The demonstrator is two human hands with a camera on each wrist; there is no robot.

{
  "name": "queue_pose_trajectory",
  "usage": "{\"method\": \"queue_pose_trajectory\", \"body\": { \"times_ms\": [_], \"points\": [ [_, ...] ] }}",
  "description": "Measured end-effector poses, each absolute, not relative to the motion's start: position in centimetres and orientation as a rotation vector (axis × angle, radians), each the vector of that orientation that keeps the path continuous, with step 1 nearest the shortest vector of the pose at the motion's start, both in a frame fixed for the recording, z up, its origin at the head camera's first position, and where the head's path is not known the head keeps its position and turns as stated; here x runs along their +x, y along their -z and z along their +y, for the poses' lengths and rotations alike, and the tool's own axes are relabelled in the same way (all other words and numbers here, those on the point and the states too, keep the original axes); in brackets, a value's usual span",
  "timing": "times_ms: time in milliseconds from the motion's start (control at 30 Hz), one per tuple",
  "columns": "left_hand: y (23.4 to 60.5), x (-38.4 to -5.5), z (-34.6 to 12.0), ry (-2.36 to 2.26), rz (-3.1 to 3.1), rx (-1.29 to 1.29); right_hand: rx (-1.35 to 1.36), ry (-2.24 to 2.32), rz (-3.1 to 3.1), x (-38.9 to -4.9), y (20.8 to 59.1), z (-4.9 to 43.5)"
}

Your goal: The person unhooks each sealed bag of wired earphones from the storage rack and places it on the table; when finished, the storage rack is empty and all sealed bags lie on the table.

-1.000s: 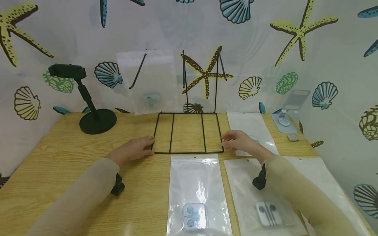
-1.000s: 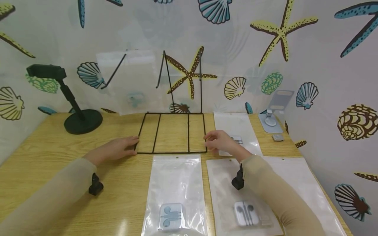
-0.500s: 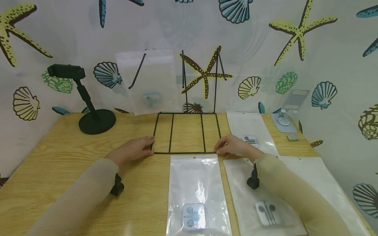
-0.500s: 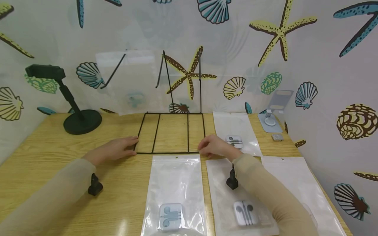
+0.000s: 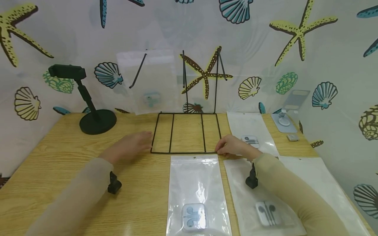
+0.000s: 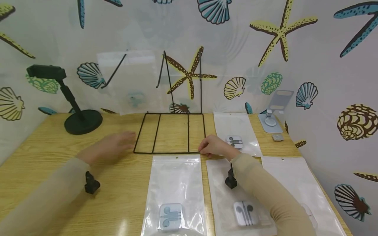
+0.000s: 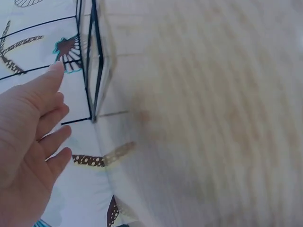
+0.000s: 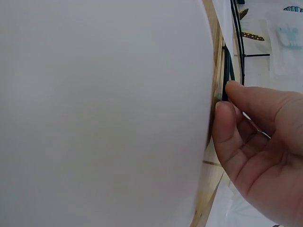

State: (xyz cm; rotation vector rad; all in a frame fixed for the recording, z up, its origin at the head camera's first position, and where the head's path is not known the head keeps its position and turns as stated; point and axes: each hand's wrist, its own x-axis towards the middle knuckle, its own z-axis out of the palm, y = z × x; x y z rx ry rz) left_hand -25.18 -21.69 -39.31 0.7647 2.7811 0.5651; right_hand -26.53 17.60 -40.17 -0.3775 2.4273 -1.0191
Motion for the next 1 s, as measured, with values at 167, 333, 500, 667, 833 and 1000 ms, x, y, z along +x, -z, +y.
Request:
{"method": "queue_pose_trajectory", "body": {
  "times_ms": [167,333,500,667,833,1000],
  "points": [
    [37.5,-25.3,-22.2,-0.624,2.901,0.705,-0.376,1.011,2.43,-26.6,40.3,17.7],
    [35.6,-25.5,-22.9,-0.755,3.029,0.615,-0.374,1.006,2.428,-26.8,40.4,17.8],
    [33.5,-25.9,-23.0,-1.039,3.115,0.524,-0.367,1.0,2.427,-26.9,40.4,17.8],
    [31.8,-26.5,-22.8,-1.407,3.015,0.373,-0.357,1.002,2.424,-27.0,40.4,17.7],
    [31.2,-27.6,-22.6,-1.658,2.868,0.3,-0.364,1.011,2.423,-26.9,40.4,17.7],
    [31.1,-28.6,-22.6,-1.769,2.781,0.245,-0.366,1.018,2.418,-26.9,40.3,17.6]
  ]
}}
